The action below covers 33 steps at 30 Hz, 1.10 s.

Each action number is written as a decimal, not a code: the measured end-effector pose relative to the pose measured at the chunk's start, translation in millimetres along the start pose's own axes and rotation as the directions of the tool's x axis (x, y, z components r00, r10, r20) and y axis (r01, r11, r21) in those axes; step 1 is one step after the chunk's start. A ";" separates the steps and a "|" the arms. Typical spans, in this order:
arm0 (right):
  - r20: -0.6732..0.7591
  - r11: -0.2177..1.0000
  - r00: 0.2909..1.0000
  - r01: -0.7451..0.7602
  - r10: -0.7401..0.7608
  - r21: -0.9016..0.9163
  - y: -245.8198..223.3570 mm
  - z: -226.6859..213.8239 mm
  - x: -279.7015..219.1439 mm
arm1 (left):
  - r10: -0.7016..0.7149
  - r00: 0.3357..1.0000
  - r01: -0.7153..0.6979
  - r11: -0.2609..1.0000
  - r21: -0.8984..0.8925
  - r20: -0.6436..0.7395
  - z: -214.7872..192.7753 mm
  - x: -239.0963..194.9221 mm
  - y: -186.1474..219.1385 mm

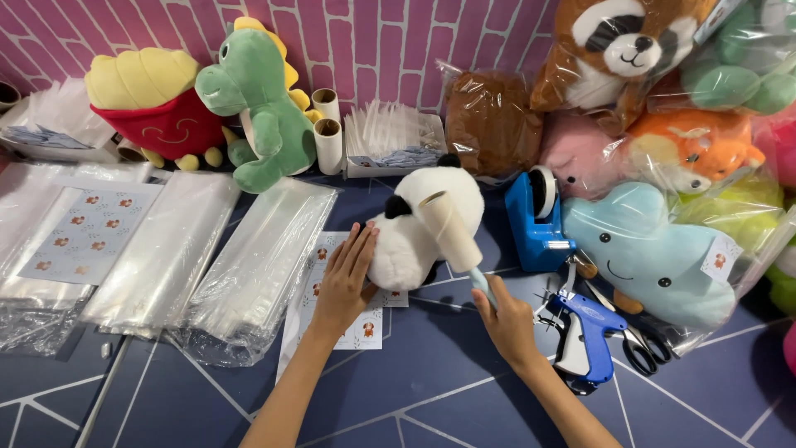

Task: Using a lint roller to remove lint and dust from a small panda plush toy by repeatedly rolling it over the toy's surface.

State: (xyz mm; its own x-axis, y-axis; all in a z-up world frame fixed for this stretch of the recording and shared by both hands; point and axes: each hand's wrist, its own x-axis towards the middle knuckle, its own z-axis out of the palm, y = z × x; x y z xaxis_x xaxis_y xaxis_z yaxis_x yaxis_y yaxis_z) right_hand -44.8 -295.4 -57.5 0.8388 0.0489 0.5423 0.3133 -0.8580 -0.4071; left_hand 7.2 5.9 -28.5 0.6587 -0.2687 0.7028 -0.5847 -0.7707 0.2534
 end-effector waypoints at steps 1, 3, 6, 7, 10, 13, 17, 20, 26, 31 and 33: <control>0.003 1.000 1.000 -0.002 0.002 0.000 -0.1 1.9 -1.7 | -0.002 1.000 0.002 1.000 -0.001 0.003 -1.0 -1.0 -1.8; 0.070 0.990 0.988 0.137 -0.134 -0.033 0.3 4.8 -3.9 | -0.028 0.999 0.030 0.996 -0.089 0.019 -2.6 -1.2 -5.2; 0.061 0.971 0.969 0.239 -0.240 0.020 -6.7 2.9 -3.7 | -0.021 1.000 0.021 1.000 -0.008 -0.011 -3.1 3.4 2.6; 0.061 0.970 0.968 0.241 -0.242 0.018 -0.6 5.2 -4.7 | -0.021 1.000 0.021 1.000 -0.009 -0.013 -5.1 4.2 3.4; -0.037 0.991 0.991 0.129 -0.130 -0.028 5.5 6.6 -5.1 | -0.022 1.000 0.023 0.999 -0.046 0.008 -3.5 0.2 0.3; -0.038 0.998 0.999 0.019 -0.021 -0.064 -1.1 2.7 -2.2 | 0.009 1.000 -0.009 1.000 0.018 -0.003 5.1 -5.4 -7.0; 0.044 0.982 0.981 0.188 -0.188 0.003 -2.8 5.3 -4.9 | -0.015 1.000 0.015 1.000 -0.009 0.025 1.5 -2.5 -3.1; 0.022 0.980 0.980 0.198 -0.199 0.017 10.3 12.7 -11.7 | -0.010 1.000 0.010 1.000 0.019 -0.007 -0.1 -0.2 1.9; 0.012 1.000 1.000 0.021 -0.021 -0.014 15.6 16.8 -9.4 | -0.034 0.999 0.034 0.999 -0.029 -0.007 -11.5 2.7 7.0; 0.159 0.980 0.967 0.189 -0.198 0.067 -0.4 7.3 -6.9 | -0.107 0.994 0.104 0.991 -0.087 -0.026 -2.4 0.3 0.2; 0.156 0.982 0.970 0.180 -0.185 0.050 6.0 11.3 -10.9 | -0.166 0.986 0.162 0.977 -0.140 -0.016 5.0 -2.6 -7.1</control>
State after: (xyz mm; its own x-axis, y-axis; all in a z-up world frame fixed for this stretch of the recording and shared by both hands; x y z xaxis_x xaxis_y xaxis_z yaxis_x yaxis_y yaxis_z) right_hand -46.9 -295.3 -74.2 0.8252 0.2862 0.4871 0.4808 -0.8083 -0.3397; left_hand 12.0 9.2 -35.4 0.7390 -0.1277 0.6615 -0.5306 -0.7153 0.4547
